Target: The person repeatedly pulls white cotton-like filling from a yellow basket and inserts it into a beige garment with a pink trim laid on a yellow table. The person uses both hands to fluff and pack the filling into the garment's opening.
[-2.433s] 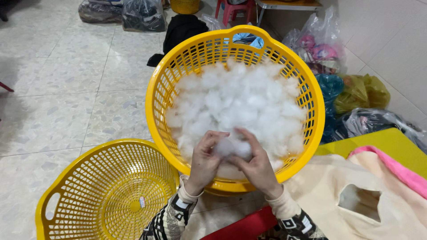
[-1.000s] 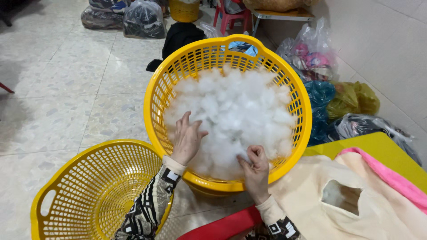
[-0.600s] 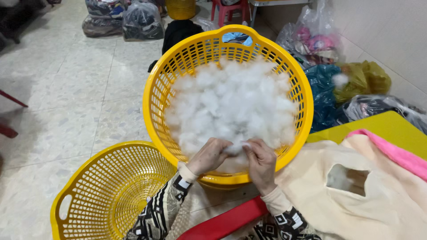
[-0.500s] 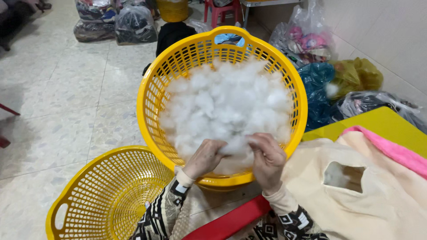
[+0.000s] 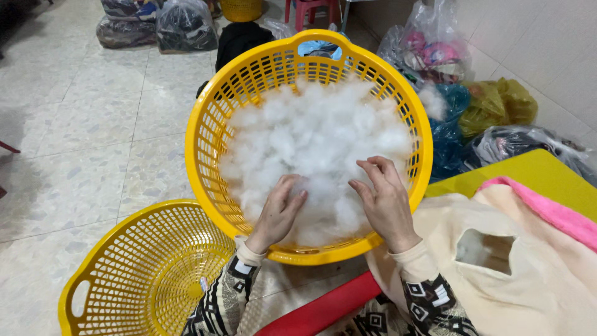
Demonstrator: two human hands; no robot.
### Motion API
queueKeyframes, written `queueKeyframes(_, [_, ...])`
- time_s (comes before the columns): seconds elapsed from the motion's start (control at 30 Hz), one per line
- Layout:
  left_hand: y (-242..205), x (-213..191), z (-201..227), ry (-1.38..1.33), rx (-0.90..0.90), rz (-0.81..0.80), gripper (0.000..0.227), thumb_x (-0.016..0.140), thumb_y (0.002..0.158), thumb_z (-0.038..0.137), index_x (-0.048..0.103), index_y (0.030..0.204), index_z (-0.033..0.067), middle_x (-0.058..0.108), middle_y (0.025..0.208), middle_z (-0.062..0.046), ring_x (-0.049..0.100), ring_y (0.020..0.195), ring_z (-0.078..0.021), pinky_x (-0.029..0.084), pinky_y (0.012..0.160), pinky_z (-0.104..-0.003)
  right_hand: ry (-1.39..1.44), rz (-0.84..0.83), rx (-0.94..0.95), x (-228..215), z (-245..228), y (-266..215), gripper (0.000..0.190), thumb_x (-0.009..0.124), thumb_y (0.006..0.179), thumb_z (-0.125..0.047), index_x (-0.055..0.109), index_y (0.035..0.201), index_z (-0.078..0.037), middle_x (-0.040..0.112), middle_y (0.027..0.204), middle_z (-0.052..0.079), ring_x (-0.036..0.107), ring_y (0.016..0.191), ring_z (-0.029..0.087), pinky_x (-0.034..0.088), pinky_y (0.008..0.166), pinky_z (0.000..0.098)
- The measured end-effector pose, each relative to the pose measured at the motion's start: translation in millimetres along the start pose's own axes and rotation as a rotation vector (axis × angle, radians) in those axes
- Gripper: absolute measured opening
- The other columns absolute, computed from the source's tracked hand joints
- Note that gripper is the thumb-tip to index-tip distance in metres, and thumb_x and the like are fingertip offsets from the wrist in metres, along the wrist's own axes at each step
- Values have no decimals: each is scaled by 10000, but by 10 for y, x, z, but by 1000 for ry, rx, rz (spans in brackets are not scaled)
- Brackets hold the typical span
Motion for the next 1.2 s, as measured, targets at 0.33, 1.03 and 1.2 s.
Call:
queueKeyframes(0.33, [-61,-34,-256,-25,-15,314,111,774,923,27,692,849,16,615,728,3,479,669,-32,414,595,-223,476,-130,103,452,-92,-258,44,706,885,-34,702,902,6,686,806,111,669,696,203,514,630,323])
queueKeyframes(1.03, [1638,195,-871,1142,181,-674,1350,868,475,729,193,1604,425,-17,1711,-94,-63,1533,-494,173,972,-910,-517,-854,232,784,922,867,1423,936,533,-648,57,1611,-344,-95,1696,134,-61,1542,442,176,1068,832])
queueKeyframes(1.2, [1628,255,-1957,1178,-191,-827,1230,725,555,862,159,1593,523,-56,1716,-50,-62,1543,-425,64,1029,-914,-578,-1277,478,1760,1487,821,1311,857,698,-607,-36,1637,-408,-110,1726,75,-104,1581,415,217,1065,854])
Point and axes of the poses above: each hand's wrist, its own y-axis towards the middle knuckle, its own x-axis out of the palm, z = x × y, the point moved 1 cm from there along y, towards the middle knuckle
